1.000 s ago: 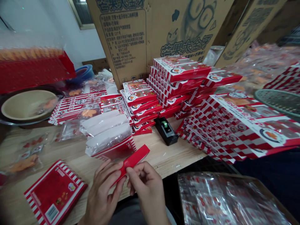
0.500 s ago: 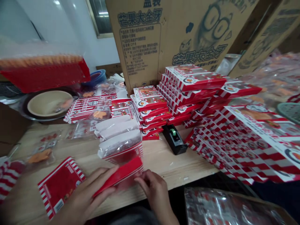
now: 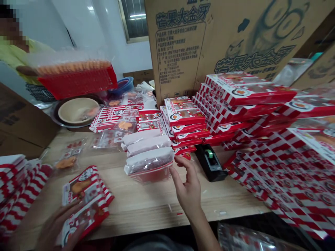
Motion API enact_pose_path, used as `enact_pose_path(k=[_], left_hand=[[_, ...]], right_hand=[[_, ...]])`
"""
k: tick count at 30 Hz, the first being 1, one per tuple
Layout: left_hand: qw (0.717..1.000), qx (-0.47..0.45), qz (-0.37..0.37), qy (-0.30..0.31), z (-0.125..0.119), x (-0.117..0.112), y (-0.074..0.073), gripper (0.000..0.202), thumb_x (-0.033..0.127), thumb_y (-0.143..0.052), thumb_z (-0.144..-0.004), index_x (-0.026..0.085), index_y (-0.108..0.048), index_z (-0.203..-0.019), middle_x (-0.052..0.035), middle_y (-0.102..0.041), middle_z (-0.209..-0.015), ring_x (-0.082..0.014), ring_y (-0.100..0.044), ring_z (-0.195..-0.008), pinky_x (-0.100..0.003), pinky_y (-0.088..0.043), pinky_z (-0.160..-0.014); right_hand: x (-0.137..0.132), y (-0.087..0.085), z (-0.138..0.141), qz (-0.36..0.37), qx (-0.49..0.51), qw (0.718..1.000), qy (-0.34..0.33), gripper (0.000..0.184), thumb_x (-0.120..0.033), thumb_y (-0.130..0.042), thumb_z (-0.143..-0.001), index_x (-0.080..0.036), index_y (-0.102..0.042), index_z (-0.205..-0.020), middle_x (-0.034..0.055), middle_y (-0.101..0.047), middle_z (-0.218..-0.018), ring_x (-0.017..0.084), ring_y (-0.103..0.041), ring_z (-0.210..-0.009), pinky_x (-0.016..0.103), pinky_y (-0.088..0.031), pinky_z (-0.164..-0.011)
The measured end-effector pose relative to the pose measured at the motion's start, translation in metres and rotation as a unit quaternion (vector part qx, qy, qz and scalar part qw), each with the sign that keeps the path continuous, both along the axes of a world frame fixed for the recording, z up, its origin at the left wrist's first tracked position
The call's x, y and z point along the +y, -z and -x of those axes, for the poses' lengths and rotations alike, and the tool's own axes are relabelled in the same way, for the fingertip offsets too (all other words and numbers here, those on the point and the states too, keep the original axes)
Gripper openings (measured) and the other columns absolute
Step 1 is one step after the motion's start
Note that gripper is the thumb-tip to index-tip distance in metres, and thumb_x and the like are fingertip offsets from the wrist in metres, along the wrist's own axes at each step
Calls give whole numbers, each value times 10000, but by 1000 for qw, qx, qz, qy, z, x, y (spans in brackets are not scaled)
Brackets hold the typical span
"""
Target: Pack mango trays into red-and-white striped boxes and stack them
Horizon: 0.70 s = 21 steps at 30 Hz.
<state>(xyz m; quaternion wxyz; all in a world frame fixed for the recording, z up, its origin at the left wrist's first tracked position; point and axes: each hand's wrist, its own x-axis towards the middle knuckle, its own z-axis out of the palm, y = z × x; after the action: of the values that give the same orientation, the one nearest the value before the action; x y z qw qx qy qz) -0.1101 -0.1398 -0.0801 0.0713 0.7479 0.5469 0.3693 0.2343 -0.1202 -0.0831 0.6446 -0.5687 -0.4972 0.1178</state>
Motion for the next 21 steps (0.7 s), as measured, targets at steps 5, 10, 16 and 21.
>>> enact_pose_path(k=[5, 10, 16, 21], left_hand=[[974, -225, -4, 23, -113, 27, 16, 297, 303, -451, -918, 209, -514, -1192, -87, -627, -1159, -187, -578, -1108, -317, -468, -930], [930, -366, 43, 0, -188, 32, 2, 355, 405, -434, -915, 165, -564, -1141, -105, -686, -1035, -175, -652, -954, -244, -508, -828], [898, -413, 152, -16, -191, 26, -7, 402, 425, -448, -880, 160, -649, -1106, -114, -678, -1120, -224, -603, -1088, -296, -478, -928], [822, -497, 266, 84, -192, 30, -16, 496, 489, -458, -860, 191, -585, -1235, -106, -622, -1236, -255, -573, -1141, -364, -442, -981]], right_hand=[[1, 3, 8, -19, -19, 1000, -7, 315, -229, -589, -845, -254, -582, -1158, 92, -610, -1117, 225, -577, -1010, 433, -475, -883], [-12, 8, 15, -55, -47, 997, -24, 247, -167, -568, -845, -257, -646, -1061, 85, -641, -1115, 226, -604, -1060, 380, -529, -846], [-34, 11, 7, -11, -20, 999, -42, 209, -189, -556, -855, -268, -708, -976, 56, -714, -1009, 233, -677, -945, 326, -584, -742], [-29, -6, -3, 13, 147, 987, -63, 416, -218, -536, -890, -263, -512, -1303, 79, -697, -1123, 240, -652, -1045, 330, -582, -782]])
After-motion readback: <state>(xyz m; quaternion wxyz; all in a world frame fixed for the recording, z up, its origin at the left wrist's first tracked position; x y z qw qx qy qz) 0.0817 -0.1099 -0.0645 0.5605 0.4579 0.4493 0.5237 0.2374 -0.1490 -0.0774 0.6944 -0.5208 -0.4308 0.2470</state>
